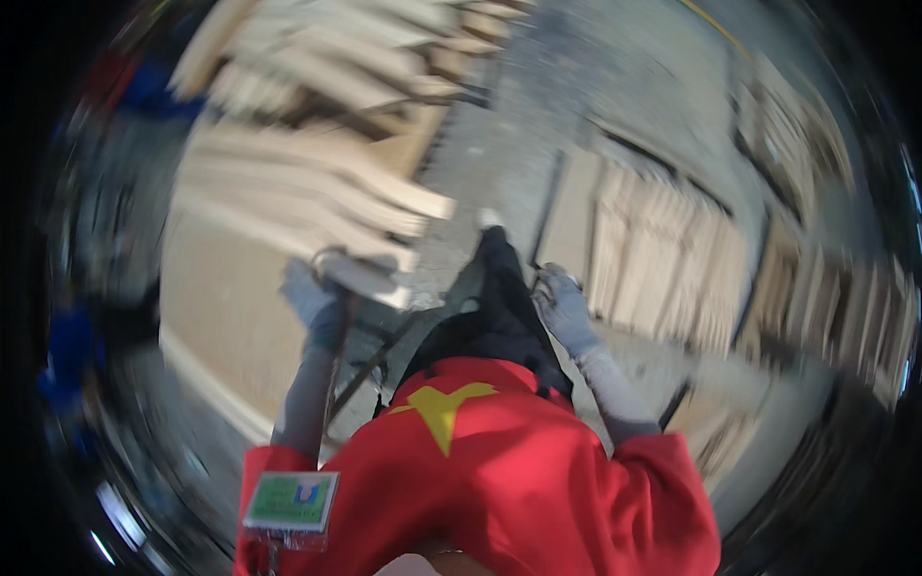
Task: The person repeatedly picks up long, light-colored wooden planks from a table and stacks them onto a growing pile on the floor. The person handles the planks one at a time, aligning them before placing them down.
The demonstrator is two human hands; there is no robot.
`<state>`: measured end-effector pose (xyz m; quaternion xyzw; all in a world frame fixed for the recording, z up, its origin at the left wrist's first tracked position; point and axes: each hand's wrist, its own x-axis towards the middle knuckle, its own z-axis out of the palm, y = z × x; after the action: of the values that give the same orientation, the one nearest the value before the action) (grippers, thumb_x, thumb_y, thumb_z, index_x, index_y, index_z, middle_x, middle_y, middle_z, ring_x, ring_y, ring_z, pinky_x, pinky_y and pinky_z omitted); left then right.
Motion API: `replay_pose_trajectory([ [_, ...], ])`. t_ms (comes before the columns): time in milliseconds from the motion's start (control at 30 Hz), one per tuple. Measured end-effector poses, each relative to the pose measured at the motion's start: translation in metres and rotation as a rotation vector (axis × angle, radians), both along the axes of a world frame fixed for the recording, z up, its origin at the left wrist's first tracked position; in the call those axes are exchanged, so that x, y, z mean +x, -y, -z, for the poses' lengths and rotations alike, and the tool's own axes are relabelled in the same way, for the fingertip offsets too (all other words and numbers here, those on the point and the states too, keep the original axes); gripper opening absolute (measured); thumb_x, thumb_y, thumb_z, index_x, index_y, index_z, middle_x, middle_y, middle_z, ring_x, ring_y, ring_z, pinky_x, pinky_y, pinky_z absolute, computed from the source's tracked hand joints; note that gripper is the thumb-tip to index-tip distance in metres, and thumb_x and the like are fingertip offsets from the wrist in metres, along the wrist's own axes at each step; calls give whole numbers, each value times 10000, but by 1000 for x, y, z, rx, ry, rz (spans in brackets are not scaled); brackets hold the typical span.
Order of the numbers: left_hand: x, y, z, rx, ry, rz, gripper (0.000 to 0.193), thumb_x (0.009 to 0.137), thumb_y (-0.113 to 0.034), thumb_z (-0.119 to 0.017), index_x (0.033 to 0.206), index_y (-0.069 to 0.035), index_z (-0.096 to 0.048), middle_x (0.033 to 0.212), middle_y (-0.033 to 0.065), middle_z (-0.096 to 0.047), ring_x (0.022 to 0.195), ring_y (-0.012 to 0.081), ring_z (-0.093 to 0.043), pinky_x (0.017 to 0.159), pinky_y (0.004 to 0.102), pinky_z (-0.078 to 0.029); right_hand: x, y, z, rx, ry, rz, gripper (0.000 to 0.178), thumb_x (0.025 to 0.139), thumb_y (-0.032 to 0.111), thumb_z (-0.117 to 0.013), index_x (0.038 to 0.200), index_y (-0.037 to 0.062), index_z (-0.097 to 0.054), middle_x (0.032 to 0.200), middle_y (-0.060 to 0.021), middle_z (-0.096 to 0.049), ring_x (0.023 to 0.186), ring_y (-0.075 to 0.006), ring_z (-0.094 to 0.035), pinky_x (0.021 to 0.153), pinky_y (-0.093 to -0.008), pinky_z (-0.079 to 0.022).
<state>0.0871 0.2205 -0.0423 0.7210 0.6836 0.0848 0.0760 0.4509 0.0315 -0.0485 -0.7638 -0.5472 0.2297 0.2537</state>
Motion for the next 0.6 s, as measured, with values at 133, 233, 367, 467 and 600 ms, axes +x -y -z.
replay_pose_trajectory([
  [133,-13,-5,32,171,-225,126,593,980,-381,-291,1439,-8,-235,1500,169,-232,1380,378,-191,1105,531,-130,9,135,41,-631,-47,189,369,809,264,-592,1120,65,-610,1186,-171,-581,1082,-331,-559,924,-409,-450],
  [233,-3,-6,17,56,-357,46,591,982,-400,-263,1441,-28,-240,1498,148,-248,1366,374,-225,1090,530,-175,-2,224,84,-885,-140,320,444,786,324,-604,1148,67,-601,1180,-183,-588,1107,-337,-549,940,-419,-437],
  [367,-6,-8,6,29,-344,74,594,983,-415,-241,1443,-40,-237,1490,154,-262,1355,371,-246,1084,530,-186,-23,285,99,-1070,-273,351,530,780,391,-620,1188,55,-592,1191,-188,-588,1120,-337,-548,967,-405,-421],
  [467,-7,-13,7,52,-415,119,601,985,-435,-224,1442,-45,-230,1484,161,-265,1341,373,-270,1068,535,-216,-30,298,97,-1021,-337,435,532,781,394,-606,1192,57,-595,1179,-206,-591,1110,-348,-553,961,-402,-426],
  [600,-8,-11,9,4,-653,125,607,987,-442,-217,1457,-59,-182,1483,178,-250,1331,360,-295,1038,513,-280,-20,300,89,-888,-368,570,464,784,335,-558,1135,38,-622,1093,-234,-618,1051,-359,-584,929,-413,-443],
])
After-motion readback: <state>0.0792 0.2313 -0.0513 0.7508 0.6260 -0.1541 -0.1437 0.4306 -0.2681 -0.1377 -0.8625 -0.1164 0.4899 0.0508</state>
